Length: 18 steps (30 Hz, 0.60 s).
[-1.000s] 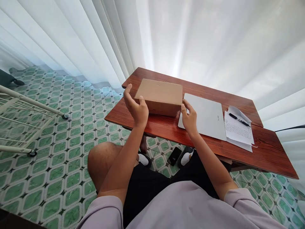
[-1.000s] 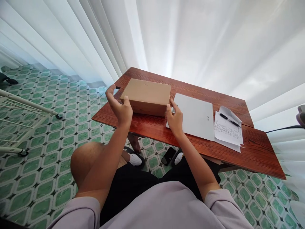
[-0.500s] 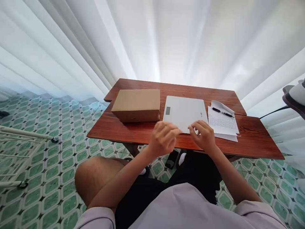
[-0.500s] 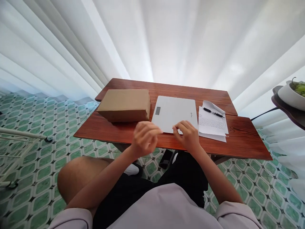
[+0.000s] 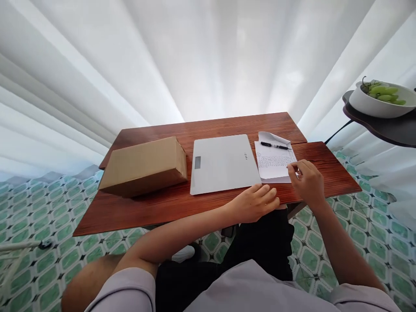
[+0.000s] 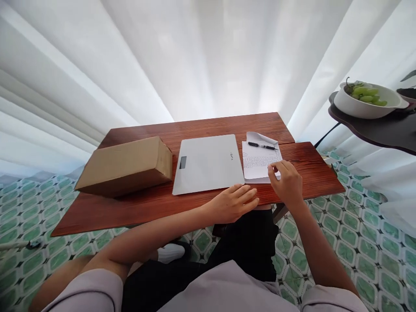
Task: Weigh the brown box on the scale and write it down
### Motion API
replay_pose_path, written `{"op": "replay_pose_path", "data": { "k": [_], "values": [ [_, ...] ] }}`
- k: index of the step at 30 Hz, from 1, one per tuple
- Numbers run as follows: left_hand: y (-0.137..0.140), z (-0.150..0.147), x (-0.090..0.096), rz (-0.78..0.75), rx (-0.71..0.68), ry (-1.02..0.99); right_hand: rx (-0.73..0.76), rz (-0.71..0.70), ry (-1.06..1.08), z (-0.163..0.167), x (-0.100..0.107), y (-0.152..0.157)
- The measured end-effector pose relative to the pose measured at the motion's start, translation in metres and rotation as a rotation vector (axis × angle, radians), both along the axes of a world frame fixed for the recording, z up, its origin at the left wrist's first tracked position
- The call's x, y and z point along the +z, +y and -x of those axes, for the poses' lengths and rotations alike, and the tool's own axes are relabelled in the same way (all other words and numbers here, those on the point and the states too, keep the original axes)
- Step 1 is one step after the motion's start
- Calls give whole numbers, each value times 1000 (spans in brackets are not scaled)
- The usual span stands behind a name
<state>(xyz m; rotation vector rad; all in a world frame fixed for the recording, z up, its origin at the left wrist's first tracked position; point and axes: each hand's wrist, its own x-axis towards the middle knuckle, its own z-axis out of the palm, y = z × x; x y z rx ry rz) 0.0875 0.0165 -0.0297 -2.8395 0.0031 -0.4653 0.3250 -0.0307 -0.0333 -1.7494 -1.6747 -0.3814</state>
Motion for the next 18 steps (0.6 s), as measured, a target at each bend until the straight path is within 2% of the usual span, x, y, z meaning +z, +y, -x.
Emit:
{"op": "replay_pose_path", "data": {
  "k": [3,7,10,13,18],
  "values": [
    [7,-28,-6,-90,14,-18,-37,39,-58,-21,4,27],
    [12,-55,-21,-153,-6,-90,-98,270,-210,-48,-2,69],
    [12,-64,-30,-149,1,-96,-125,432,-285,-62,-13,89],
    [11,-65,-32,-112,14,-72,-124,476,-299,-67,-23,96],
    [11,-63,-33,-8,50,-80,-158,466,-281,-66,-32,95]
  ]
}}
